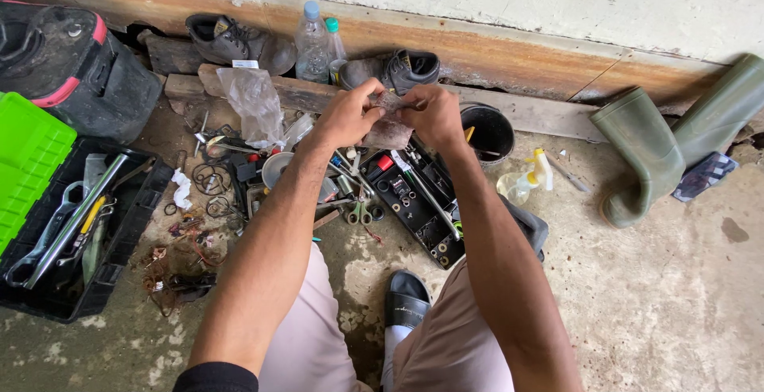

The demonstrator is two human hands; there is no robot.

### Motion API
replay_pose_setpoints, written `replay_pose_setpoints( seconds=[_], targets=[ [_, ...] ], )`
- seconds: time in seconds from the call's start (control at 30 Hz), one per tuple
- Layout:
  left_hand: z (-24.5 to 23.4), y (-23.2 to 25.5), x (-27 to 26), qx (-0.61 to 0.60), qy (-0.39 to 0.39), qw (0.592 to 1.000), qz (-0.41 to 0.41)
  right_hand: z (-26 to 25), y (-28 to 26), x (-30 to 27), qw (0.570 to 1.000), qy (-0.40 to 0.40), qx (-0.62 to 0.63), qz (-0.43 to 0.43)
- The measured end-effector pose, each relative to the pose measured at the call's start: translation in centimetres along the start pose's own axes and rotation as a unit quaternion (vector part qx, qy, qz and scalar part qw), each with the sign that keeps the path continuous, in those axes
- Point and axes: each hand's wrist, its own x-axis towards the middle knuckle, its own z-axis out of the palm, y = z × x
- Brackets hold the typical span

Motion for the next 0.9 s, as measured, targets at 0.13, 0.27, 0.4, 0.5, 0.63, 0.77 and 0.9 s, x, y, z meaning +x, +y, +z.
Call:
replay_pose_setpoints(
  seconds=[0.13, 0.27, 0.4, 0.5, 0.63, 0.77, 0.9],
  targets=[
    [0.4, -0.9, 0.5, 0.032, 0.01, 0.999, 0.028, -0.3, -0.6, -0.2, 1.0, 0.01, 0.004, -0.013],
    [0.6, -0.1, 0.5, 0.041, 0.049, 0.997, 0.053, -0.5, -1.9, -0.4, 1.0, 0.018, 0.0, -0.003],
    [0.8, -0.5, 1.0, 0.042, 0.083, 0.993, 0.067, -0.6, -2.3, -0.5, 0.999, 0.009, -0.033, 0.018],
    [-0.5, 3.0, -0.9, 0.032, 0.105, 0.992, 0.062, -0.9, -0.1, -0.4, 0.997, 0.01, -0.056, 0.061],
    [-1.0, 3.2, -1.2, 0.057, 0.103, 0.992, 0.04, -3.3, -2.2, -0.8, 0.99, -0.055, -0.024, 0.127],
    [-1.0, 2.0, -1.0, 0.055, 0.117, 0.991, 0.028, -3.7, -3.8, -1.1, 0.984, -0.087, -0.044, 0.149],
    [-1.2, 2.2, -0.9, 0.046, 0.129, 0.99, 0.03, -5.0, -7.8, -1.9, 0.987, -0.078, 0.092, 0.109]
  ],
)
